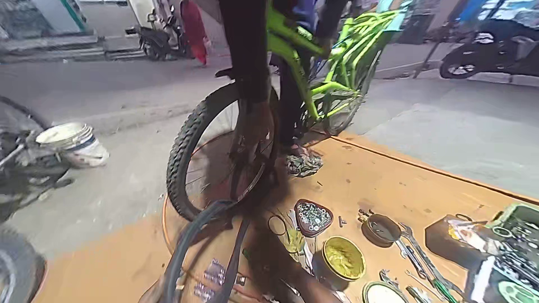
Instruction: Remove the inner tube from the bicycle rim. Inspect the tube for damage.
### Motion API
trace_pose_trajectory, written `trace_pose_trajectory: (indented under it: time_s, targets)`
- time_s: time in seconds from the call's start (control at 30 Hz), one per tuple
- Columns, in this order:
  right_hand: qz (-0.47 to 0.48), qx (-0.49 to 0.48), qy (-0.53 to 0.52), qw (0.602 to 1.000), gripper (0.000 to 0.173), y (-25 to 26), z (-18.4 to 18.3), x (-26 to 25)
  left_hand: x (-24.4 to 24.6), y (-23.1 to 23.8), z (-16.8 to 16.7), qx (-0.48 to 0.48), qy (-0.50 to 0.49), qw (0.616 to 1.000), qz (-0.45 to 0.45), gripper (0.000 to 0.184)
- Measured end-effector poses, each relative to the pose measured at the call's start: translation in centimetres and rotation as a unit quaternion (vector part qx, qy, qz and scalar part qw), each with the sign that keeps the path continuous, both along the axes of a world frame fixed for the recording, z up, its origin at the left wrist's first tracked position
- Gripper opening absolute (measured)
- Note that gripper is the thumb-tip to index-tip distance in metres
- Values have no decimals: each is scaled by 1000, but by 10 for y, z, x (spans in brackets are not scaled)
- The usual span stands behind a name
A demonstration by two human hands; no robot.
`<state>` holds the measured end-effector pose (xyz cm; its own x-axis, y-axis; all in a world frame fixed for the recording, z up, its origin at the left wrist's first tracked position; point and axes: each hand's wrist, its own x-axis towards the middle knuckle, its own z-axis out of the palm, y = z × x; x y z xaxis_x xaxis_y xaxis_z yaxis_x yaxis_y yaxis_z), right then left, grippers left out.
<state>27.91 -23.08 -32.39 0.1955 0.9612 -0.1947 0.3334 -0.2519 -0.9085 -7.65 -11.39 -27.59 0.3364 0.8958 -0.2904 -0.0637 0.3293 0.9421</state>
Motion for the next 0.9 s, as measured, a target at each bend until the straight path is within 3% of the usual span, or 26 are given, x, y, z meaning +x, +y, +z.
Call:
trace_pose_trajectory:
  time_s: [0.03, 0.13, 0.23, 0.3, 0.37, 0.47, 0.53, 0.6, 0.67, 0.7, 0.8, 0.87, 0.9]
  targets:
    - [74, 70, -59, 993, 52, 9, -22, -6, -2, -1, -7, 19, 25, 999, -21, 38]
    - [145, 39, -66, 987, 60, 48, -35, -49, 2, 3, -21, 81, 191, 974, -94, 58]
    - [231, 17, -137, 963, 59, 50, -50, -79, 9, 15, -33, 159, 455, 867, -126, 44]
    - [244, -13, -127, 961, 53, 44, -54, -85, 16, 19, -32, 144, 520, 832, -127, 41]
    - [202, -51, -96, 973, 48, 33, -51, -82, 14, 16, -24, 127, 524, 832, -131, 44]
    - [41, -122, -20, 992, 46, 26, -38, -64, 5, 15, -16, 110, 529, 829, -144, 45]
    - [-75, -123, -54, 988, 43, 19, -50, -41, 4, 13, -19, 95, 538, 820, -170, 46]
    - [-112, -86, -107, 984, 43, 9, -67, -21, 6, 11, -23, 79, 541, 813, -202, 47]
    - [-86, -99, -138, 982, 48, -2, -73, -20, 5, 9, -26, 60, 504, 834, -219, 44]
    - [-56, -103, -151, 982, 49, -5, -74, -26, 3, 10, -25, 58, 453, 864, -212, 41]
    - [25, -97, -221, 970, 50, -14, -104, -51, 2, 11, -16, 74, 147, 978, -128, 30]
    - [46, -91, -245, 964, 44, -14, -137, -67, 7, 16, -11, 107, -25, 992, -69, 29]
    - [60, -79, -209, 973, 39, -9, -136, -70, 10, 20, -12, 118, -69, 990, -46, 29]
